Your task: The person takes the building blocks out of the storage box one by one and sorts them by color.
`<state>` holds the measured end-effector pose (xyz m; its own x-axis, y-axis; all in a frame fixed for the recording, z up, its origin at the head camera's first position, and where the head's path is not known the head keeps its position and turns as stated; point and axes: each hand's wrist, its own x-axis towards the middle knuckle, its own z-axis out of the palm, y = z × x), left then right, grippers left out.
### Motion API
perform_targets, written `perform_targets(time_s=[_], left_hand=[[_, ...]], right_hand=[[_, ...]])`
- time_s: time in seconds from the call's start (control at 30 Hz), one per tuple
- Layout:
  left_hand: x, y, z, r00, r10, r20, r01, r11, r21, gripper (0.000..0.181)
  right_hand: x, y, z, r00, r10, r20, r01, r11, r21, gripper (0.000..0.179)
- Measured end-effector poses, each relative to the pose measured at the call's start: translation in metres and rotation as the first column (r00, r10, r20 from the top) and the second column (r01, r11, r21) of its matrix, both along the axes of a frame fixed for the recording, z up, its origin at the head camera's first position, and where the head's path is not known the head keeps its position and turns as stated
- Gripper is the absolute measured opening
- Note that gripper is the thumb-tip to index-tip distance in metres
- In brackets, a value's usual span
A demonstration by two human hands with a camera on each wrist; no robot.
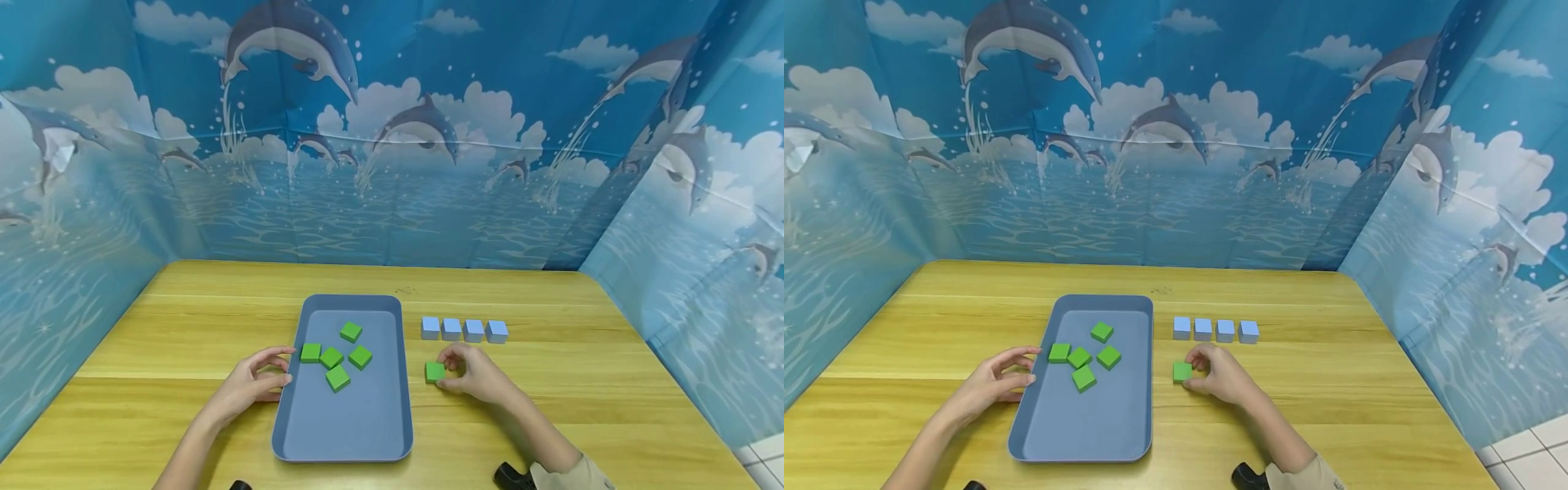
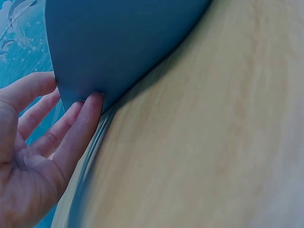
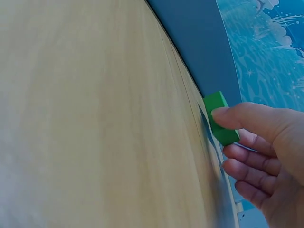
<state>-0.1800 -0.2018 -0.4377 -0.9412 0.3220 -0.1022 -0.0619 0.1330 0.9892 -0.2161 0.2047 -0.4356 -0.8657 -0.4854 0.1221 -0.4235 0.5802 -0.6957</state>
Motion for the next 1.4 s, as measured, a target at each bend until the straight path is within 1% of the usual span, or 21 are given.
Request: perform_targets(time_s=[0.23, 0.8, 1.17, 1.3, 1.4], left_hand=[[-0.001, 0.0, 0.0, 1.0, 0.0, 0.003, 0.0, 1.0, -0.002, 0.055], [0.0, 0.0, 0.0, 1.0, 0.003, 0.002, -0.003, 1.0, 0.001, 0.055], [0.0, 0.001, 0.0, 1.0, 0.003, 0.0, -0.003, 1.0, -0.002, 0.055], [0.0, 0.001, 0.001, 1.0, 0.004, -0.002, -0.004, 1.0, -0.002, 0.055], [0.0, 0.001, 0.001, 1.0, 0.004, 0.0, -0.004, 1.0, -0.003, 0.055]], right_hand=[[0.0, 0.001, -0.003, 1.0, 0.014, -0.019, -0.013, 1.0, 0.02, 0.028], [0.003, 0.0, -0.001, 1.0, -0.007, -0.005, 0.007, 0.998, 0.067, 0.027], [0.003, 0.0, 0.001, 1.0, -0.006, -0.003, 0.006, 0.998, 0.068, 0.03], [0.004, -0.001, 0.004, 1.0, -0.026, -0.002, 0.026, 0.998, 0.052, 0.032], [0.004, -0.005, 0.01, 0.999, -0.035, -0.031, 0.036, 0.999, 0.035, 0.032]])
